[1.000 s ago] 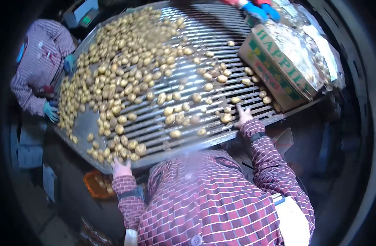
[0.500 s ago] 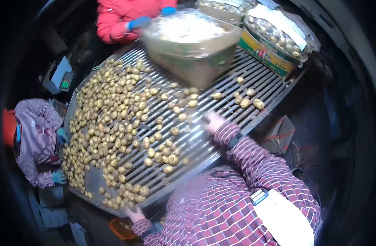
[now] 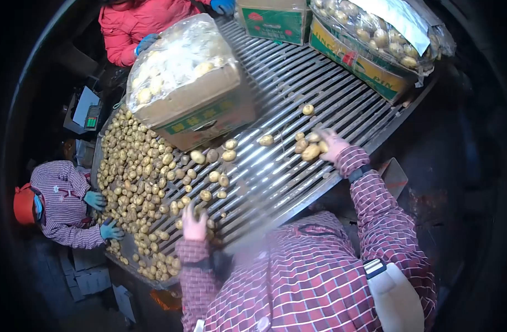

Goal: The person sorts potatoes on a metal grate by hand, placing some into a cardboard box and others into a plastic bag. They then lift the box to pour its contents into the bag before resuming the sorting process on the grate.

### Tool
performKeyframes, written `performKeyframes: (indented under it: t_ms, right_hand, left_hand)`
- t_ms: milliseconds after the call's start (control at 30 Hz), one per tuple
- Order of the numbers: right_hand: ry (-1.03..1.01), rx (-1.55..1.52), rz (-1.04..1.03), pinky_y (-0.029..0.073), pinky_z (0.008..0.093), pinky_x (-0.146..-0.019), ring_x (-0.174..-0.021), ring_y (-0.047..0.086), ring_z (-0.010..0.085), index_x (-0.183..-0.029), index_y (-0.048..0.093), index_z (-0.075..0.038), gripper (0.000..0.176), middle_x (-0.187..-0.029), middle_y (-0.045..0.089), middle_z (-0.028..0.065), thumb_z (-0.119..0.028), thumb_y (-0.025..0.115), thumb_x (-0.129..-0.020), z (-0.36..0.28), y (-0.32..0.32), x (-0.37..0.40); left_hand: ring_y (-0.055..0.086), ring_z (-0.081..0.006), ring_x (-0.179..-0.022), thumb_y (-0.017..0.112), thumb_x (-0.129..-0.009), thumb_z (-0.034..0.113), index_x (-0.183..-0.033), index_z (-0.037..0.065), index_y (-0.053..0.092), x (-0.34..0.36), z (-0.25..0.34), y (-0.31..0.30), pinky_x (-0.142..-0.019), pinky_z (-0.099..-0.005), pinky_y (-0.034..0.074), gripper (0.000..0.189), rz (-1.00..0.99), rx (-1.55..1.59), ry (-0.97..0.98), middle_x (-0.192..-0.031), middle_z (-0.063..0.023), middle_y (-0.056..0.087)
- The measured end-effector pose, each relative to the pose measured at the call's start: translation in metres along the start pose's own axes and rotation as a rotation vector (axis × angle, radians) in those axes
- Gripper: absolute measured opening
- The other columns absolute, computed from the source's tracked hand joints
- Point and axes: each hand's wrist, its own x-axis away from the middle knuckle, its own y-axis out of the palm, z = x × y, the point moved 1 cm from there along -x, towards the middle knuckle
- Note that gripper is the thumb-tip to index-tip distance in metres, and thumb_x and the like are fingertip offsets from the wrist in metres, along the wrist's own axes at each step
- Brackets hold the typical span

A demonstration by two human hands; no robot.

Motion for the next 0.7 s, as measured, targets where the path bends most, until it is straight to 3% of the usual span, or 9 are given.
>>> performKeyframes:
  t_ms: [100, 200, 233, 267, 333, 367, 433, 600, 700]
  right_hand:
    - [-0.115, 0.070, -0.212, 0.046, 0.0426, -0.101, -0.117, 0.052, 0.0410, -0.146, 0.030, -0.023, 0.093, -0.142, 0.033, 0.0247, -0.022, 0.078, -0.067, -0.046, 0.021, -0.002]
    - [-0.143, 0.054, -0.325, 0.041, 0.0441, -0.106, -0.122, 0.048, 0.0449, -0.150, 0.021, -0.020, 0.097, -0.142, 0.031, 0.0284, -0.029, 0.077, -0.071, -0.103, 0.024, 0.027]
    - [-0.344, 0.044, -0.344, 0.039, 0.0429, -0.108, -0.125, 0.046, 0.0441, -0.151, 0.018, -0.018, 0.103, -0.145, 0.028, 0.0284, -0.035, 0.078, -0.069, -0.091, 0.037, 0.016]
    - [-0.435, -0.157, -0.312, 0.038, 0.0420, -0.108, -0.126, 0.046, 0.0409, -0.150, 0.025, -0.015, 0.101, -0.143, 0.035, 0.0261, -0.038, 0.079, -0.068, -0.074, 0.044, 0.002]
    - [-0.068, -0.050, -0.198, 0.040, 0.0391, -0.106, -0.124, 0.048, 0.0343, -0.140, 0.043, -0.010, 0.073, -0.136, 0.047, 0.0210, -0.028, 0.073, -0.075, -0.074, -0.021, -0.016]
    - [-0.149, -0.111, -0.005, 0.041, 0.0392, -0.105, -0.123, 0.049, 0.0335, -0.135, 0.048, -0.009, 0.064, -0.135, 0.047, 0.0209, -0.023, 0.071, -0.077, -0.063, -0.044, -0.038]
    - [-0.084, 0.288, 0.258, 0.040, 0.0410, -0.106, -0.127, 0.043, 0.0359, -0.139, 0.043, -0.017, 0.074, -0.141, 0.040, 0.0178, -0.017, 0.075, -0.072, -0.026, -0.059, -0.081]
    - [-0.088, 0.273, -0.094, 0.040, 0.0447, -0.106, -0.124, 0.043, 0.0428, -0.147, 0.032, -0.031, 0.097, -0.136, 0.039, 0.0242, -0.015, 0.077, -0.062, -0.034, -0.031, -0.139]
    - [-0.297, 0.246, -0.284, 0.043, 0.0419, -0.104, -0.125, 0.044, 0.0436, -0.147, 0.033, -0.029, 0.097, -0.138, 0.035, 0.0270, -0.013, 0.075, -0.061, -0.106, 0.006, -0.118]
  left_hand:
    - [0.045, -0.0395, -0.121, 0.071, -0.077, 0.022, -0.134, 0.006, 0.047, -0.046, 0.069, 0.045, -0.104, -0.0450, 0.038, 0.063, -0.100, 0.008, 0.198, -0.131, -0.0235, 0.047]
    - [0.039, -0.0380, -0.130, 0.074, -0.076, 0.028, -0.140, 0.009, 0.041, -0.063, 0.121, 0.083, -0.109, -0.0426, 0.034, 0.075, -0.301, 0.001, 0.165, -0.138, -0.0218, 0.042]
    - [0.038, -0.0379, -0.131, 0.074, -0.075, 0.028, -0.140, 0.008, 0.039, -0.064, 0.130, 0.093, -0.110, -0.0425, 0.033, 0.077, -0.348, 0.005, 0.152, -0.139, -0.0219, 0.041]
    - [0.037, -0.0379, -0.132, 0.074, -0.075, 0.029, -0.141, 0.008, 0.038, -0.059, 0.133, 0.100, -0.110, -0.0423, 0.033, 0.078, -0.400, 0.008, 0.130, -0.140, -0.0220, 0.039]
    - [0.038, -0.0372, -0.131, 0.074, -0.074, 0.028, -0.140, 0.007, 0.040, -0.044, 0.127, 0.107, -0.110, -0.0418, 0.033, 0.077, -0.393, 0.042, 0.021, -0.139, -0.0217, 0.041]
    - [0.040, -0.0360, -0.130, 0.074, -0.073, 0.030, -0.138, 0.007, 0.042, -0.037, 0.110, 0.113, -0.109, -0.0408, 0.034, 0.076, -0.384, 0.057, 0.007, -0.136, -0.0208, 0.044]
    - [0.042, -0.0355, -0.127, 0.075, -0.072, 0.027, -0.137, 0.006, 0.042, -0.019, 0.090, 0.110, -0.108, -0.0405, 0.035, 0.076, -0.288, 0.068, 0.032, -0.134, -0.0202, 0.046]
    - [0.041, -0.0366, -0.128, 0.073, -0.073, 0.019, -0.136, 0.011, 0.045, -0.015, 0.149, 0.075, -0.108, -0.0433, 0.036, 0.070, -0.278, 0.000, 0.025, -0.140, -0.0170, 0.042]
    - [0.040, -0.0357, -0.129, 0.068, -0.076, 0.019, -0.131, 0.017, 0.051, -0.036, 0.189, 0.091, -0.108, -0.0478, 0.033, 0.058, -0.386, -0.184, 0.405, -0.139, -0.0148, 0.043]
